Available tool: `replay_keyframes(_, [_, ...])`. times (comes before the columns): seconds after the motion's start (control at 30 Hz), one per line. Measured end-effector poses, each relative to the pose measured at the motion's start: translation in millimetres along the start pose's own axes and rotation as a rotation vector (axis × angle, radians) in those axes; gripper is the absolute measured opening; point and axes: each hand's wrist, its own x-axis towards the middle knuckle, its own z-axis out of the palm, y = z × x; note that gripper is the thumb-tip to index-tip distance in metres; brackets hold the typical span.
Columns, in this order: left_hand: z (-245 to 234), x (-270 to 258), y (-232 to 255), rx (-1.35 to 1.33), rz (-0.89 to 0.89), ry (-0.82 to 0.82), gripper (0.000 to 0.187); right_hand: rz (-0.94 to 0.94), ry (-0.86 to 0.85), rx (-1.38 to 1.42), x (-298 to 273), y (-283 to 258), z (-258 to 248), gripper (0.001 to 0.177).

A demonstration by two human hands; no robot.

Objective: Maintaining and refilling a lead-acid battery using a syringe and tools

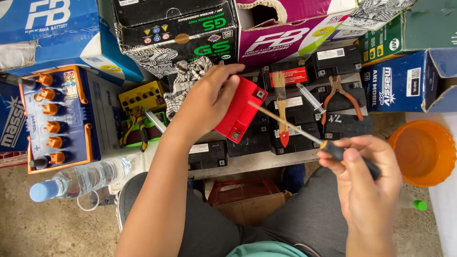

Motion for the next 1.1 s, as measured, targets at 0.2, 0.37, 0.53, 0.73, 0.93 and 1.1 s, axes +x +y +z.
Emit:
replay_keyframes(0.2, [4,0,2,-0.066,-0.033,-0.033,0.037,-0.085,-0.031,-0.444,-10,-24,32,0.016])
replay_keyframes(0.37, [-2,-3,2,-0.114,-0.053,-0.052,0.040,0.036,-0.147,-0.790,-3,-45,34,0.028])
replay_keyframes(0.53, [-1,-2,-2,-0.122,-0.057,-0.048,0.039,-0.144,-0.339,-1.131,0,-46,24,0.034])
replay_keyframes(0.73, [0,-1,-7,-0.118,-0.014,-0.030,0.039,-0.308,-0.448,-1.097,-2,-56,28,0.032])
replay_keyframes(0.93, [10,3,-16,-0.120,0.011,0.041,0.038,-0.384,-0.426,-1.174,-4,-63,31,0.031])
replay_keyframes(1.1, [14,7,-19,-0.197,-0.112,0.061,0.038,-0.505,-0.459,-1.234,-1,-69,30,0.035])
